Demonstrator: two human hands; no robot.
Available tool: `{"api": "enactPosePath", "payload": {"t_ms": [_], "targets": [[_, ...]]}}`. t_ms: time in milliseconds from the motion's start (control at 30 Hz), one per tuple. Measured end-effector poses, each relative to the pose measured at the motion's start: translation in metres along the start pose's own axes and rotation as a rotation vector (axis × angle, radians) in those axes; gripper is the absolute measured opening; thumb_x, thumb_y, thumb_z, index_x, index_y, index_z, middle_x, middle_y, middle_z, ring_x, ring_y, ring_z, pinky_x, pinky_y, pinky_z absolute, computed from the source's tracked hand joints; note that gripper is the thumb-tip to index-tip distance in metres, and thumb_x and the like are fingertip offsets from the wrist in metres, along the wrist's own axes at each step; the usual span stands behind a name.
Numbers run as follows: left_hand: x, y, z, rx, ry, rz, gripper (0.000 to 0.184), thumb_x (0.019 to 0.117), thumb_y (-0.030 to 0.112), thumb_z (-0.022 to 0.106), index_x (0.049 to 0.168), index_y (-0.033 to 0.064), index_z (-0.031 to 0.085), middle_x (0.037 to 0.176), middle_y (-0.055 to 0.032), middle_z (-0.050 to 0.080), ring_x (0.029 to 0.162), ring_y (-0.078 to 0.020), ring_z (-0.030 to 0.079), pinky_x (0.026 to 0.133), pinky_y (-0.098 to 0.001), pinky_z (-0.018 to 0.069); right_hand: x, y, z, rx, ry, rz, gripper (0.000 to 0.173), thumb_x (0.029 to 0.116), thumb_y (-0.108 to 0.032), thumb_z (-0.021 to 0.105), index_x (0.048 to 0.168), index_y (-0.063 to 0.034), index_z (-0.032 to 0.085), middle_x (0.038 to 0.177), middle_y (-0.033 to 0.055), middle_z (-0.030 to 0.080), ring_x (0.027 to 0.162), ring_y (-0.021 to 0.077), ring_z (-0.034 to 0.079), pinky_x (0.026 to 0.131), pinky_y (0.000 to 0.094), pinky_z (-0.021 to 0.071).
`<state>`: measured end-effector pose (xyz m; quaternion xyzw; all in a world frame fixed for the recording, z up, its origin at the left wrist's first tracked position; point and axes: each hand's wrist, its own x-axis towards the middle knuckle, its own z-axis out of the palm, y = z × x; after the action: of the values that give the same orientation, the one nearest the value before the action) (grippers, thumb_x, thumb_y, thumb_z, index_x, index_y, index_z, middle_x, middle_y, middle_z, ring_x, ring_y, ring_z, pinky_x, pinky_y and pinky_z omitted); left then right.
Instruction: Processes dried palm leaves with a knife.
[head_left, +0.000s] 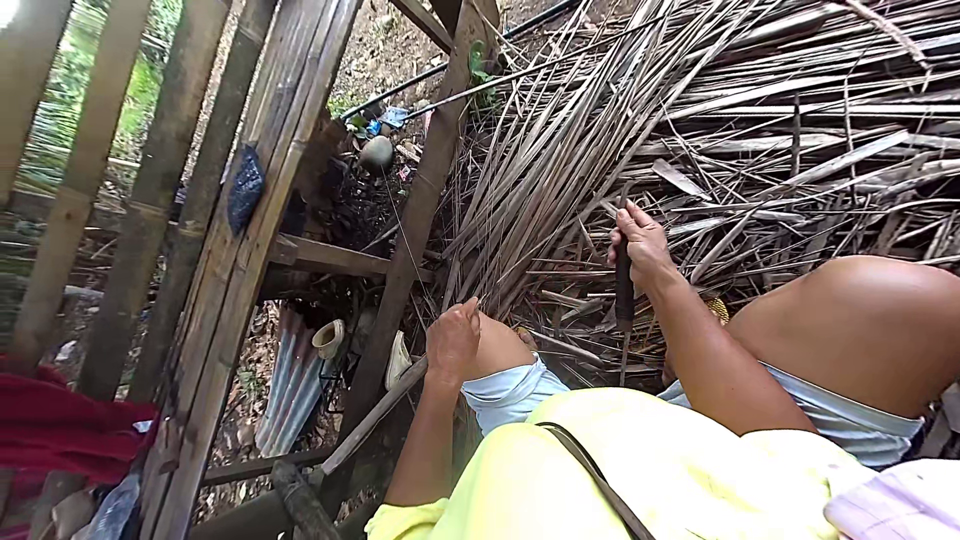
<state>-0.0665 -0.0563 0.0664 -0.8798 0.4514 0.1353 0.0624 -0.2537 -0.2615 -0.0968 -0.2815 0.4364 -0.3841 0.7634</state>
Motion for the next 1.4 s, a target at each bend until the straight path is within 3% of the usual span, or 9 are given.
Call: {"api": "enactPosePath", "payload": {"t_ms": [200,333,400,533,767,900,1100,1267,1400], "targets": [[0.024,0.010,0.018,-0.123,-0.098,0.006,0.031,0.1066,0.023,0.055,0.133,0.0167,0.070,0.109,-0.0149,0.075,0.099,-0.0343,0.073,0.089,-0.0591,0.0554,-0.053,0.022,0.044,-0.098,-0.604,0.171,0.040,0.1104,-0.025,0.045,0.150,-0.0156,0.046,0.069,0.0013,0.052,0.046,0.0087,0.049,0.041,0.0238,0.0477],[0.029,0.010,0.023,-0.114,-0.178,0.057,0.046,0.1035,0.024,0.060,0.150,0.0273,0.056,0.114,-0.0122,0.075,0.096,-0.0312,0.074,0.089,-0.0582,0.0566,-0.048,0.030,0.041,0.009,-0.545,0.175,0.040,0.1113,-0.028,0.043,0.151,-0.0241,0.047,0.070,0.0000,0.050,0.047,0.0073,0.047,0.041,0.0221,0.0455],[0.028,-0.001,0.018,-0.128,-0.212,0.036,0.047,0.1029,0.023,0.061,0.150,0.0197,0.056,0.117,-0.0167,0.073,0.104,-0.0359,0.072,0.093,-0.0611,0.0539,-0.034,0.016,0.034,0.062,-0.430,0.126,0.040,0.1122,-0.025,0.040,0.152,-0.0195,0.044,0.068,-0.0021,0.051,0.047,0.0074,0.050,0.042,0.0233,0.0474],[0.028,-0.034,0.017,-0.291,-0.286,-0.020,0.027,0.1061,0.027,0.059,0.115,0.0062,0.073,0.095,-0.0085,0.076,0.086,-0.0201,0.073,0.087,-0.0437,0.0582,-0.021,-0.010,0.024,0.106,-0.276,0.038,0.040,0.1133,-0.025,0.036,0.152,-0.0174,0.043,0.068,-0.0036,0.050,0.047,0.0080,0.051,0.041,0.0237,0.0484],[0.047,-0.017,0.029,-0.377,-0.037,0.042,0.022,0.1049,0.024,0.062,0.102,0.0068,0.075,0.077,-0.0098,0.070,0.063,-0.0219,0.065,0.067,-0.0446,0.0570,-0.077,0.023,0.059,-0.238,-0.678,0.043,0.050,0.1101,-0.027,0.044,0.158,-0.0172,0.036,0.069,0.0043,0.056,0.048,0.0125,0.052,0.044,0.0275,0.0492],[0.051,0.004,0.033,-0.370,0.049,0.121,0.019,0.1033,0.018,0.064,0.096,0.0032,0.074,0.081,-0.0142,0.070,0.067,-0.0275,0.066,0.069,-0.0505,0.0560,-0.086,0.040,0.068,-0.342,-0.829,0.105,0.062,0.1091,-0.027,0.049,0.163,-0.0144,0.022,0.069,0.0034,0.053,0.050,0.0105,0.052,0.048,0.0252,0.0478],[0.042,0.020,0.041,-0.246,0.186,0.181,0.018,0.1013,0.011,0.062,0.091,0.0002,0.073,0.083,-0.0185,0.072,0.080,-0.0356,0.071,0.074,-0.0568,0.0563,-0.082,0.045,0.065,-0.344,-0.781,0.070,0.059,0.1098,-0.029,0.047,0.163,-0.0155,0.027,0.065,0.0022,0.052,0.047,0.0098,0.050,0.046,0.0240,0.0467],[0.032,0.035,0.053,-0.162,0.277,0.193,0.019,0.1012,0.006,0.058,0.104,-0.0026,0.075,0.093,-0.0201,0.075,0.087,-0.0373,0.074,0.079,-0.0551,0.0583,-0.079,0.045,0.066,-0.334,-0.707,0.048,0.034,0.1101,-0.028,0.047,0.138,-0.0100,0.049,0.064,0.0027,0.050,0.047,0.0098,0.050,0.045,0.0235,0.0464],[0.027,0.037,0.060,-0.112,0.320,0.224,0.021,0.0998,0.003,0.058,0.111,-0.0026,0.075,0.098,-0.0195,0.076,0.088,-0.0363,0.074,0.078,-0.0535,0.0586,-0.075,0.046,0.067,-0.447,-0.664,-0.035,0.026,0.1100,-0.027,0.048,0.124,-0.0049,0.053,0.065,0.0043,0.050,0.049,0.0110,0.050,0.048,0.0252,0.0465]]}}
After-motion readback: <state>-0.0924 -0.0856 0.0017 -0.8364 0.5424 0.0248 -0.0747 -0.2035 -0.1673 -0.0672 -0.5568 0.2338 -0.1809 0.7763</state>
